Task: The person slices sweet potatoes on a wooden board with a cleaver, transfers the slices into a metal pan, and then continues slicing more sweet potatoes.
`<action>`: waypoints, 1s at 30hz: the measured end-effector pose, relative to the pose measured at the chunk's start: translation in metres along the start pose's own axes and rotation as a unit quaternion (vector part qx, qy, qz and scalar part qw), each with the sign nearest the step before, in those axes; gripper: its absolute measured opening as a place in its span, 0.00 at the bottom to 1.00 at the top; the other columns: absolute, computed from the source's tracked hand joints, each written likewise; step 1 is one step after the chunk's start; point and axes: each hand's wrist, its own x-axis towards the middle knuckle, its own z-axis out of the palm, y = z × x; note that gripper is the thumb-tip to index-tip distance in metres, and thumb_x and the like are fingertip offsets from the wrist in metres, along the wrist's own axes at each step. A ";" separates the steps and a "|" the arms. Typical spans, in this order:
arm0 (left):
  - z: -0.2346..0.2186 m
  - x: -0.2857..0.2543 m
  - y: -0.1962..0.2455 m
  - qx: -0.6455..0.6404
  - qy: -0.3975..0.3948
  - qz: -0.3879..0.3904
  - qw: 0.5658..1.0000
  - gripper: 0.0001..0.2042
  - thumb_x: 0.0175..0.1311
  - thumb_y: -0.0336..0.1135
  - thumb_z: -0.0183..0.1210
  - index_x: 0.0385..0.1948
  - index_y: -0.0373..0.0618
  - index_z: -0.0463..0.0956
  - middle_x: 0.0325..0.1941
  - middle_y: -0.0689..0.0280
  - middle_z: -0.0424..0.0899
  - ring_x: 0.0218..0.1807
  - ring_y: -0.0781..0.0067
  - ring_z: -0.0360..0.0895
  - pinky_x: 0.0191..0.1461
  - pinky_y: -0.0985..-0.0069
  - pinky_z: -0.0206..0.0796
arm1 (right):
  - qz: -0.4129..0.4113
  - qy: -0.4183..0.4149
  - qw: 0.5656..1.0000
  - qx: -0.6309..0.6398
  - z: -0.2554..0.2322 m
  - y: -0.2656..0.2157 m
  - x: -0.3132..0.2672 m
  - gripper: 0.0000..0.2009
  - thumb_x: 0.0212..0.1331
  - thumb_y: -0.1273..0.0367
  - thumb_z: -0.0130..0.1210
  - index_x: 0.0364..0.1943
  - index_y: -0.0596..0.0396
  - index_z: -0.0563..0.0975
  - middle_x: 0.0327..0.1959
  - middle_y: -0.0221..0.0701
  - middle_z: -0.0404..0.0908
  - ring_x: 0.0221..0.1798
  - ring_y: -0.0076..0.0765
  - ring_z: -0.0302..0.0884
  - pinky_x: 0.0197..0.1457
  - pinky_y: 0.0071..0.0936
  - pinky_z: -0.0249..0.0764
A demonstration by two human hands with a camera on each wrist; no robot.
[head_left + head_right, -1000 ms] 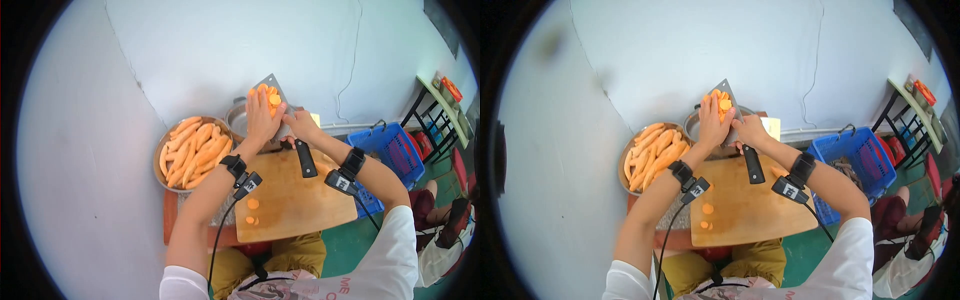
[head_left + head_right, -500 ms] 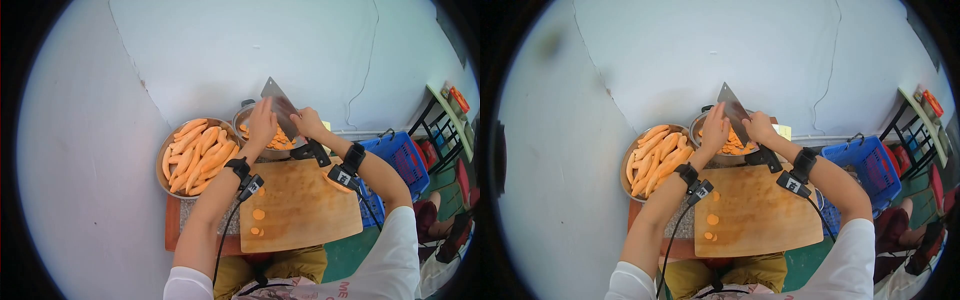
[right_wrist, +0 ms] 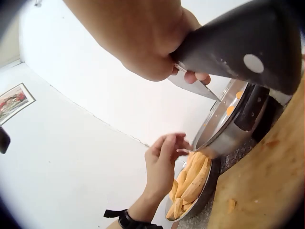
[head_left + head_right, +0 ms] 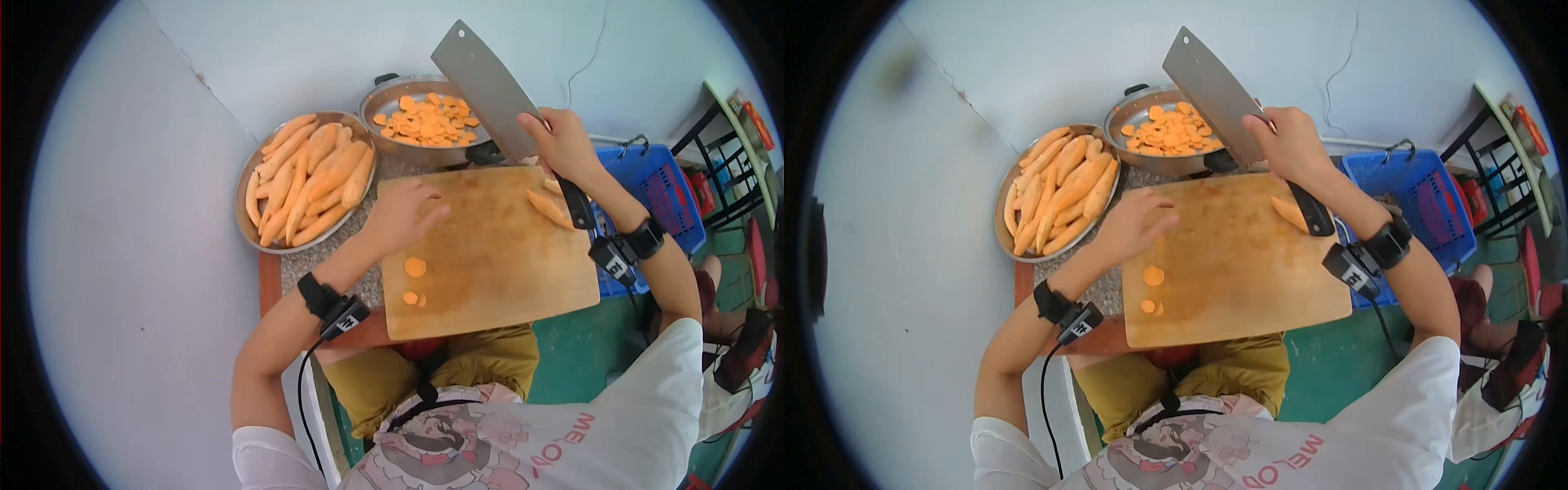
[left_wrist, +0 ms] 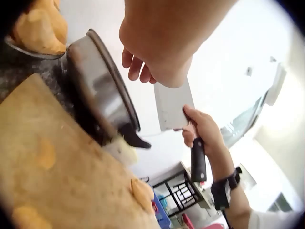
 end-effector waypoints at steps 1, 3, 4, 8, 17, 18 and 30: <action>0.011 -0.013 -0.006 -0.003 -0.003 -0.002 1.000 0.18 0.56 0.47 0.55 0.38 0.39 0.74 0.41 0.54 0.75 0.46 0.57 0.71 0.48 0.67 0.62 | -0.003 -0.021 1.000 0.001 -0.004 0.004 -0.012 0.18 0.59 0.63 0.49 0.19 0.65 0.71 0.07 0.33 0.67 0.07 0.28 0.68 0.10 0.27 0.61; 0.030 -0.035 -0.015 0.054 -0.027 0.068 0.996 0.25 0.54 0.53 0.56 0.44 0.38 0.71 0.46 0.53 0.71 0.50 0.55 0.66 0.52 0.65 0.60 | 0.024 -0.055 0.998 0.012 -0.009 0.004 -0.035 0.18 0.59 0.63 0.50 0.20 0.65 0.72 0.08 0.33 0.67 0.08 0.27 0.64 0.13 0.26 0.60; 0.033 -0.044 -0.014 0.054 -0.028 0.069 0.996 0.25 0.54 0.53 0.56 0.44 0.38 0.71 0.46 0.53 0.71 0.50 0.55 0.66 0.52 0.65 0.60 | 0.025 -0.054 0.998 0.013 -0.009 0.007 -0.045 0.18 0.59 0.63 0.50 0.20 0.65 0.72 0.08 0.33 0.67 0.08 0.27 0.64 0.13 0.26 0.60; 0.041 -0.076 0.004 0.059 -0.050 0.091 0.993 0.28 0.51 0.54 0.58 0.47 0.39 0.70 0.46 0.55 0.69 0.51 0.55 0.64 0.54 0.63 0.57 | -0.026 -0.025 0.999 -0.022 -0.007 0.025 -0.090 0.16 0.59 0.65 0.50 0.23 0.67 0.72 0.10 0.37 0.63 0.16 0.26 0.55 0.20 0.28 0.57; 0.058 -0.112 0.003 0.067 0.000 0.148 0.987 0.11 0.49 0.38 0.61 0.31 0.46 0.72 0.34 0.63 0.70 0.39 0.60 0.67 0.42 0.67 0.59 | 0.015 -0.086 0.996 -0.025 0.008 0.040 -0.136 0.13 0.58 0.66 0.51 0.25 0.66 0.75 0.12 0.40 0.66 0.15 0.28 0.58 0.21 0.29 0.58; 0.060 -0.114 0.000 0.064 0.007 0.155 0.986 0.09 0.48 0.36 0.61 0.27 0.46 0.72 0.32 0.64 0.70 0.37 0.61 0.67 0.40 0.67 0.59 | 0.012 -0.088 0.996 -0.024 0.008 0.040 -0.139 0.13 0.58 0.66 0.51 0.25 0.66 0.75 0.12 0.40 0.66 0.15 0.28 0.58 0.21 0.29 0.58; 0.069 -0.121 0.021 0.133 0.205 -0.071 0.967 0.17 0.48 0.37 0.62 0.37 0.41 0.69 0.38 0.55 0.67 0.40 0.55 0.67 0.40 0.66 0.62 | 0.004 -0.092 0.996 0.002 0.026 0.054 -0.151 0.14 0.57 0.68 0.53 0.20 0.67 0.71 0.11 0.41 0.61 0.15 0.29 0.54 0.20 0.31 0.54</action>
